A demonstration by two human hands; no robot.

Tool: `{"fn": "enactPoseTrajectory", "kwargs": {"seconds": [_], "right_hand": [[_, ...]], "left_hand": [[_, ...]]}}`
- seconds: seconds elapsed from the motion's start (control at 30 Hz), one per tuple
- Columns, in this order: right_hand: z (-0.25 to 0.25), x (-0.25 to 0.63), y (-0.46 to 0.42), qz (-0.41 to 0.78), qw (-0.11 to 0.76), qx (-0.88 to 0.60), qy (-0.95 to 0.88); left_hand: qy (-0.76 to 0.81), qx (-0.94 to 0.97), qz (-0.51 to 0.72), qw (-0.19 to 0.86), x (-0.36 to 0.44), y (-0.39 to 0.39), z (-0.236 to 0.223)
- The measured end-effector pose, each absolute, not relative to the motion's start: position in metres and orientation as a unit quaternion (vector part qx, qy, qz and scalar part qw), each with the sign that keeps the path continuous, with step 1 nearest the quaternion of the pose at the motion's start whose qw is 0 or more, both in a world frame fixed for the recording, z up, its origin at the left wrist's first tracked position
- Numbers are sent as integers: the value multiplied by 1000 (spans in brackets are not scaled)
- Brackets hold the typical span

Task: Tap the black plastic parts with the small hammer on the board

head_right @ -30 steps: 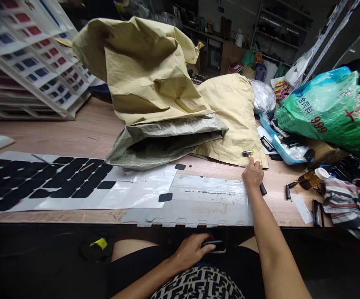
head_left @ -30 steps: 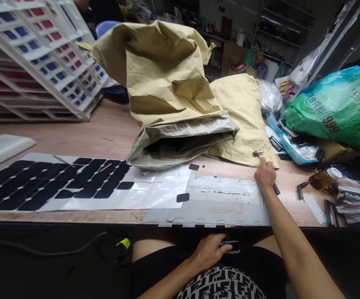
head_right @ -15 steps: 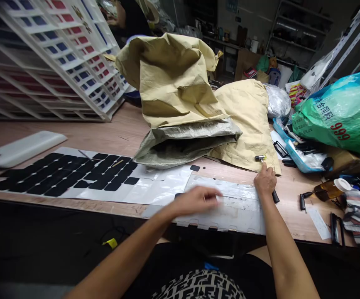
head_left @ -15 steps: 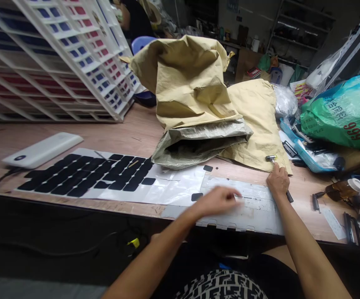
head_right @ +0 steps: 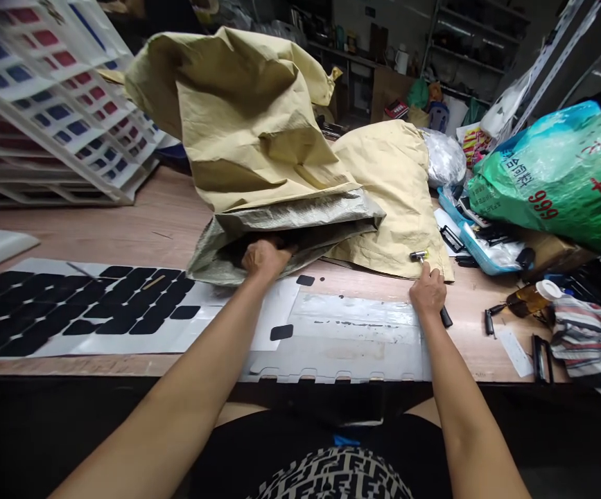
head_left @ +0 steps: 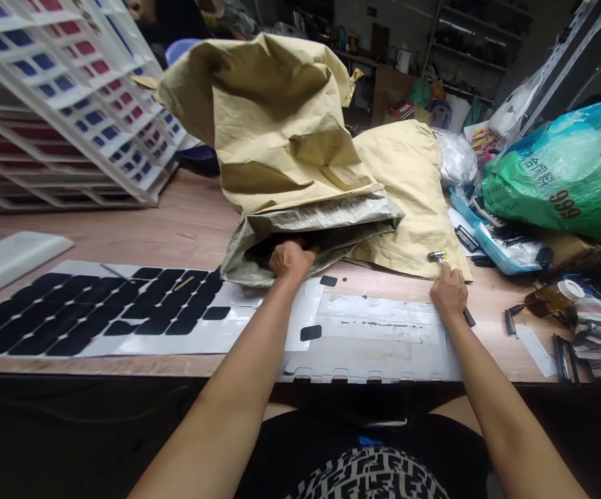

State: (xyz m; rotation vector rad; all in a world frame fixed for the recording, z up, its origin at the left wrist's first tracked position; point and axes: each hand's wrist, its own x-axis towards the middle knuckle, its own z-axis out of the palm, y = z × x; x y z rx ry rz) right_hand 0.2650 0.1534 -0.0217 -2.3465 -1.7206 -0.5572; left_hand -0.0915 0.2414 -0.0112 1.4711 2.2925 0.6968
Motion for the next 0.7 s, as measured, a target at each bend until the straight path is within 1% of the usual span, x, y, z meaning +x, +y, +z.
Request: {"fn": "enactPoseTrajectory", "kwargs": {"seconds": [0.07, 0.13, 0.23, 0.3, 0.33, 0.5, 0.7], "right_hand": [[-21, 265, 153, -183, 90, -790, -578], [-21, 265, 153, -180, 91, -791, -578], [-21, 265, 153, -174, 91, -791, -580], [-21, 265, 153, -175, 92, -790, -580], [-20, 265, 153, -176, 93, -790, -580], [-20, 264, 151, -174, 96, -789, -581], [-24, 267, 152, -177, 101, -787, -582]], "left_hand": [[781, 546, 268, 143, -83, 219, -5], [719, 613, 300, 130, -67, 191, -1], [559, 747, 305, 189, -33, 152, -3], [461, 813, 277, 222, -13, 137, -10], [436, 830, 264, 227, -6, 133, -15], [444, 824, 257, 243, 7, 135, -32], [434, 815, 254, 289, 7, 141, -36]]}}
